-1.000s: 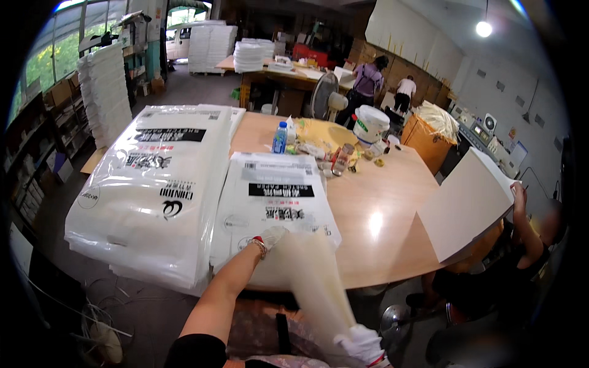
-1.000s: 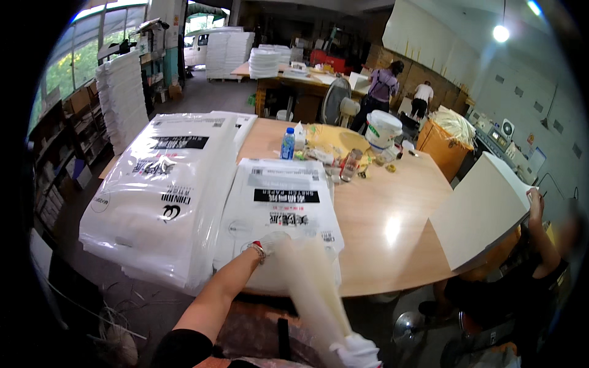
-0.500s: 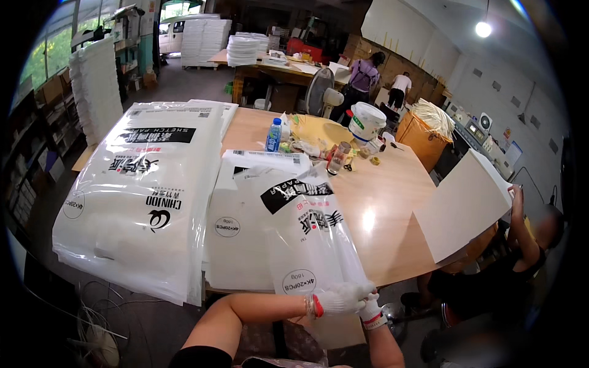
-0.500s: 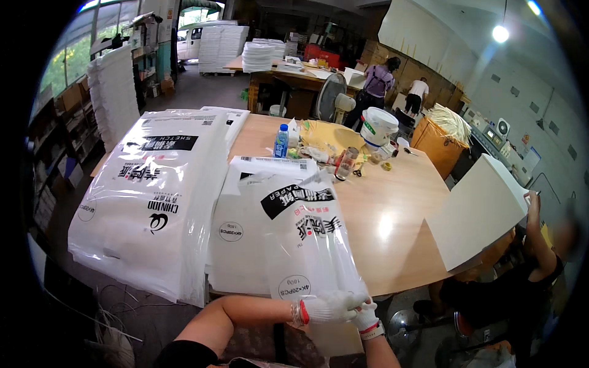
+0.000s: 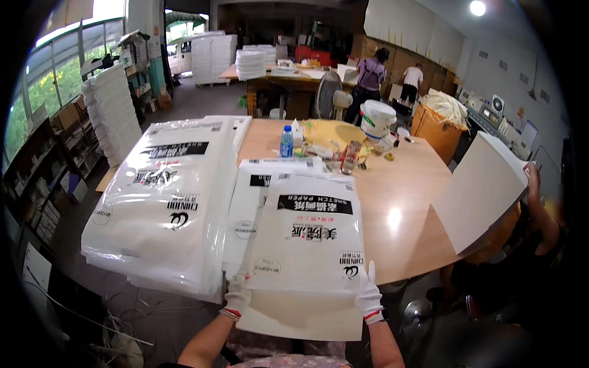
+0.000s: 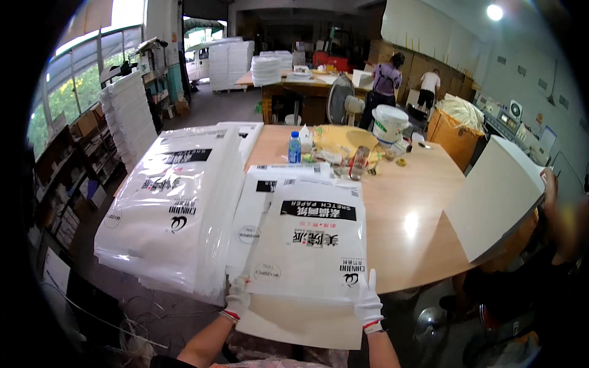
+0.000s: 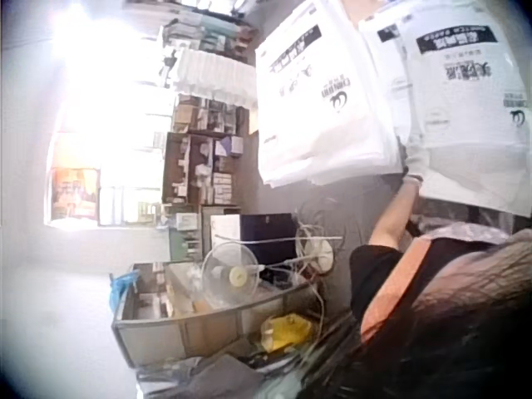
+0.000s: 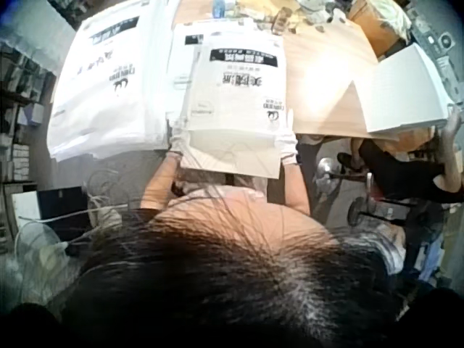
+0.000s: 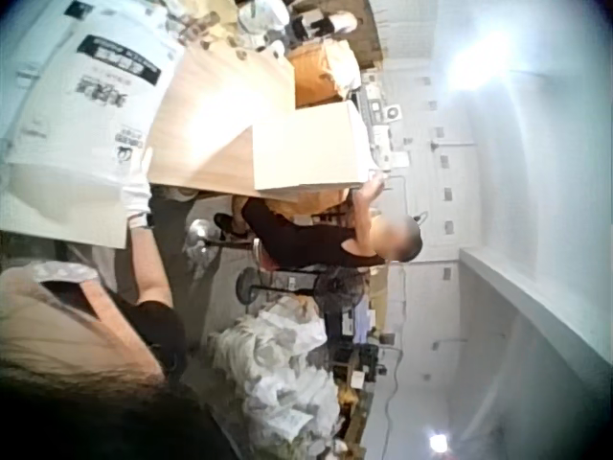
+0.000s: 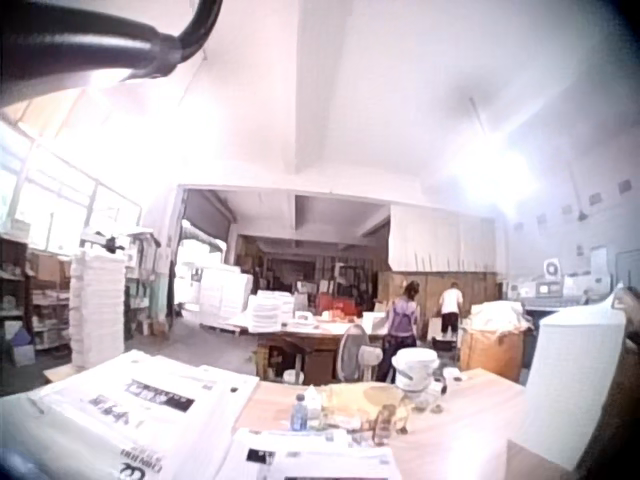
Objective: The person repeatedly picks up white sheets of paper and places them into clear plastic packaging bags. They work at a wooden table in a warehouse environment, handling the paper and bags one at a time.
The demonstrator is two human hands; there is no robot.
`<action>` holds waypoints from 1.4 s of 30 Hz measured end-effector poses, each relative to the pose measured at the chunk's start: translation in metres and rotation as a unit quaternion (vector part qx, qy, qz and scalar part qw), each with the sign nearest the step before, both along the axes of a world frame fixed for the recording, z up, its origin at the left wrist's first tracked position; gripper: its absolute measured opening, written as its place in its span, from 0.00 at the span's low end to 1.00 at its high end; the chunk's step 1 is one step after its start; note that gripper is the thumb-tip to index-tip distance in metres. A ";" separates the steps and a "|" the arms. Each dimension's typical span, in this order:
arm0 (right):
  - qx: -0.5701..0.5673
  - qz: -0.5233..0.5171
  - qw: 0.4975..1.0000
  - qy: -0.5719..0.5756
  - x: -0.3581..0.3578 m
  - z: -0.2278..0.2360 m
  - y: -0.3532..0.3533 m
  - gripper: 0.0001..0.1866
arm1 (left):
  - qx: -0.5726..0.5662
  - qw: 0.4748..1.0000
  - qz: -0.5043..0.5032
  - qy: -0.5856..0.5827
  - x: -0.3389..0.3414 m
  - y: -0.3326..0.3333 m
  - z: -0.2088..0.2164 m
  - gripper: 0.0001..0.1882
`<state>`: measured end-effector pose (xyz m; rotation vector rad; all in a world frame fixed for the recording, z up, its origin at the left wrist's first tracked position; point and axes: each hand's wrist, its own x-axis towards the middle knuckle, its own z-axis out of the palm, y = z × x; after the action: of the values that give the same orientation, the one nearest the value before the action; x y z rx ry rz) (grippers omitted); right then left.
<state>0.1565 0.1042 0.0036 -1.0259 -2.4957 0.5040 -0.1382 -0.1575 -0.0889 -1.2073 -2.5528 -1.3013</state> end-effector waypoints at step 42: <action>-0.684 0.382 0.573 0.243 -0.229 0.135 -0.175 0.16 | 0.591 0.789 0.166 0.003 -0.159 -0.214 0.331 0.12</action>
<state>-0.0730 -0.0710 0.1391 0.1243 -1.4971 2.7367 -0.2976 -0.3715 0.2426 -0.4274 -1.2254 -2.1392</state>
